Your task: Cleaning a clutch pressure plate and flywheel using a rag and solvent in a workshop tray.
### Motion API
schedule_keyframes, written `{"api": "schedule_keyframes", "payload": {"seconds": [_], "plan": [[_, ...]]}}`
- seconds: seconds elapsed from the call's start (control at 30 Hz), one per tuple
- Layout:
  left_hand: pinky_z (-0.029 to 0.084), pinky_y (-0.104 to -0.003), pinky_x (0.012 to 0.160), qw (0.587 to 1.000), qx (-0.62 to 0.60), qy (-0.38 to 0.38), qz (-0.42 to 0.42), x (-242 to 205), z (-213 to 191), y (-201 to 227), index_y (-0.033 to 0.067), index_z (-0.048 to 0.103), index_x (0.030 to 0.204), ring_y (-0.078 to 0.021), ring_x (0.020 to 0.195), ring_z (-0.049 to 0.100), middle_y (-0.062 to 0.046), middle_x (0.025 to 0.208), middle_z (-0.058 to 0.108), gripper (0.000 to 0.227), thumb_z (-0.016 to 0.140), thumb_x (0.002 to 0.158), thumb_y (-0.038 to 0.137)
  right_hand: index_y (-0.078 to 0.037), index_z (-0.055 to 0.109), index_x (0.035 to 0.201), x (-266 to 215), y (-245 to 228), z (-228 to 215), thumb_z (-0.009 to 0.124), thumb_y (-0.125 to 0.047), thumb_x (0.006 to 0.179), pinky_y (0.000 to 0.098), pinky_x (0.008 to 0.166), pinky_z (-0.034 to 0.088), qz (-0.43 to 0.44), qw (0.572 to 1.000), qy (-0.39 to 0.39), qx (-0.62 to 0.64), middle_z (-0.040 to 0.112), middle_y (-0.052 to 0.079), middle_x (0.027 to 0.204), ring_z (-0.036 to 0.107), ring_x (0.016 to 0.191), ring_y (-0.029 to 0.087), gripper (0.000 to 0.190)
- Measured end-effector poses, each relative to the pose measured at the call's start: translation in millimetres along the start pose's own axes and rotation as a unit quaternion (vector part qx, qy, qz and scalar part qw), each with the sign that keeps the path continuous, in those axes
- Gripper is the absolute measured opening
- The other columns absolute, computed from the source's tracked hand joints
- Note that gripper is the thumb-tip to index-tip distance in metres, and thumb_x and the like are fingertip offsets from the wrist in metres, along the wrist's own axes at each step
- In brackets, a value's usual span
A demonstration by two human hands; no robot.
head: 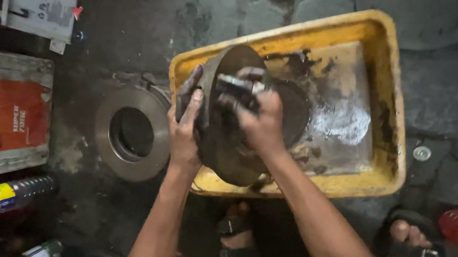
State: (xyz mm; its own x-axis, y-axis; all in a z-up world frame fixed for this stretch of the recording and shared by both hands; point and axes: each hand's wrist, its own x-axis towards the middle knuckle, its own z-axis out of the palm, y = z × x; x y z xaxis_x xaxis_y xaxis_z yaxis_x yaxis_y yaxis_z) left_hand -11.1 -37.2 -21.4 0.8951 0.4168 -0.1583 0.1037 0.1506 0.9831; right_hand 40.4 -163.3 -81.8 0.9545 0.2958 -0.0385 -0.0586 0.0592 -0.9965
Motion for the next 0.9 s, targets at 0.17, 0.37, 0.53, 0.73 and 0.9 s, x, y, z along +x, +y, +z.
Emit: {"api": "schedule_keyframes", "payload": {"seconds": [0.17, 0.37, 0.53, 0.73, 0.9], "plan": [[0.037, -0.039, 0.126, 0.976, 0.185, -0.019, 0.111, 5.1, -11.8, -20.3, 0.0009, 0.051, 0.151, -0.0244, 0.148, 0.048, -0.013, 0.158, 0.052, 0.044, 0.049, 0.112, 0.021, -0.003, 0.073, 0.121, -27.9, -7.1, -3.8, 0.075, -0.002, 0.088, 0.038, 0.098, 0.054, -0.167, 0.983, 0.012, -0.071, 0.072, 0.014, 0.125, 0.07, 0.113, 0.021, 0.033], [0.035, -0.038, 0.123, 0.991, 0.108, -0.027, 0.076, -7.5, -6.5, -11.3, -0.0023, 0.048, 0.153, -0.0266, 0.147, 0.047, -0.017, 0.157, 0.052, 0.051, 0.052, 0.11, 0.025, -0.005, 0.077, 0.114, -29.4, 22.8, -6.8, 0.071, -0.012, 0.091, 0.0394, 0.08, 0.056, -0.048, 0.998, 0.01, -0.046, 0.075, 0.013, 0.108, 0.071, 0.089, 0.021, 0.025], [0.04, -0.039, 0.119, 0.999, 0.031, -0.039, 0.021, 0.6, -3.2, -3.1, -0.0015, 0.047, 0.153, -0.0284, 0.14, 0.053, -0.019, 0.152, 0.056, 0.053, 0.051, 0.108, 0.027, -0.004, 0.076, 0.101, -7.1, 77.5, -7.1, 0.078, -0.015, 0.086, 0.0392, 0.077, 0.055, -0.013, 0.984, 0.108, -0.139, 0.074, 0.015, 0.094, 0.07, 0.084, 0.024, 0.019], [0.032, -0.039, 0.127, 0.976, 0.192, -0.051, 0.093, -4.1, -26.0, -10.7, -0.0031, 0.047, 0.153, -0.0293, 0.153, 0.043, -0.02, 0.162, 0.048, 0.051, 0.043, 0.113, 0.028, -0.005, 0.074, 0.115, -66.6, 65.7, 5.2, 0.069, -0.007, 0.081, 0.0388, 0.095, 0.051, -0.125, 0.989, 0.007, -0.077, 0.073, 0.013, 0.111, 0.068, 0.106, 0.026, 0.035], [0.038, -0.04, 0.127, 0.966, 0.219, -0.056, 0.129, 5.2, -24.6, -15.8, -0.0028, 0.05, 0.15, -0.0299, 0.15, 0.047, -0.019, 0.16, 0.049, 0.049, 0.039, 0.115, 0.029, -0.009, 0.081, 0.113, 18.8, 72.5, 13.3, 0.066, -0.005, 0.089, 0.0331, 0.08, 0.055, -0.034, 0.999, 0.013, 0.028, 0.08, 0.007, 0.094, 0.069, 0.078, 0.018, 0.028]]}}
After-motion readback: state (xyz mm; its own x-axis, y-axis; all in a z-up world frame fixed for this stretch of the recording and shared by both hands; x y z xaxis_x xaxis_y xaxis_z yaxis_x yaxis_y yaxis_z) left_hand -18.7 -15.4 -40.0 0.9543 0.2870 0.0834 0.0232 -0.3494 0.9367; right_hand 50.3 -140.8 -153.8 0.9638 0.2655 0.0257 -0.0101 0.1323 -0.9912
